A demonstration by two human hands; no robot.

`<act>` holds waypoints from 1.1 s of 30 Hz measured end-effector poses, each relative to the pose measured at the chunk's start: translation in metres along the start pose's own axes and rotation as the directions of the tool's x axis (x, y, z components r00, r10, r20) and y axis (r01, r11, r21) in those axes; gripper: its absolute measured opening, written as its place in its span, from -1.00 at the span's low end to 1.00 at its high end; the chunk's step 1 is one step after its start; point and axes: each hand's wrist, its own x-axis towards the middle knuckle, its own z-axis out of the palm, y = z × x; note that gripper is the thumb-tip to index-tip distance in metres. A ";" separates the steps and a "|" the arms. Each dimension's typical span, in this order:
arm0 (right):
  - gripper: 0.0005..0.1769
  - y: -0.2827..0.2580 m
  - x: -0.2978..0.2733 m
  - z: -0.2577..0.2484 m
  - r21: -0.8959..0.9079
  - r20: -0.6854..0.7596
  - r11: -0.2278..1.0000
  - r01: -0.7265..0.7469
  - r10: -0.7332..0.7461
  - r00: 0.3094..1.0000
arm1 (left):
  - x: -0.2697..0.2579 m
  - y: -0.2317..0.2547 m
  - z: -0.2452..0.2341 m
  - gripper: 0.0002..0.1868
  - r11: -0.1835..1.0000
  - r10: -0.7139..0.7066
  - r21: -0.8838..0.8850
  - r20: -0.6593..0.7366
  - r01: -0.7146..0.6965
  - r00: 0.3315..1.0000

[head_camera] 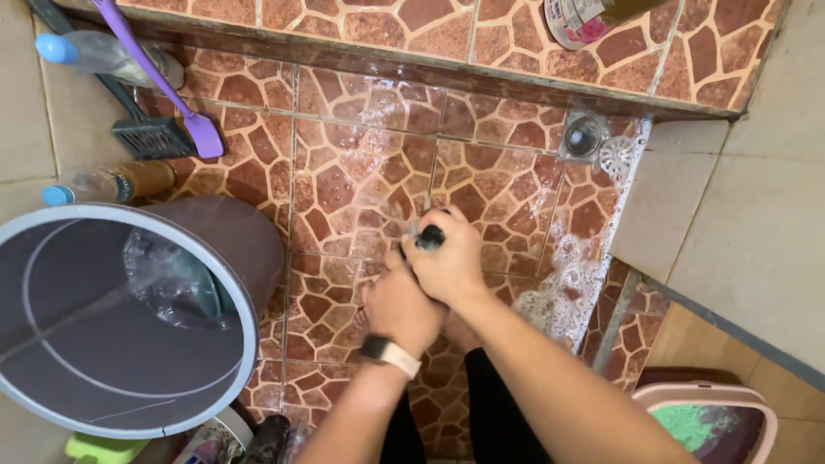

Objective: Wash a piece of black clothing by hand and then refill a soap bottle.

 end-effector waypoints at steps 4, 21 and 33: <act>-0.80 -0.004 -0.002 -0.017 0.041 -0.028 0.991 0.128 -0.127 0.992 | 0.032 -0.069 0.028 -0.59 0.748 -0.076 -0.646 0.146 0.153 0.986; -0.76 -0.031 -0.022 -0.033 0.484 -0.384 0.831 0.276 -0.082 0.920 | 0.024 0.027 -0.022 -0.50 -0.230 0.071 -0.970 0.061 0.076 0.996; -0.77 0.000 0.008 -0.042 0.654 0.696 0.081 -0.752 0.323 0.641 | -0.013 0.038 -0.084 -0.56 0.484 0.813 -0.263 -0.217 -0.835 0.540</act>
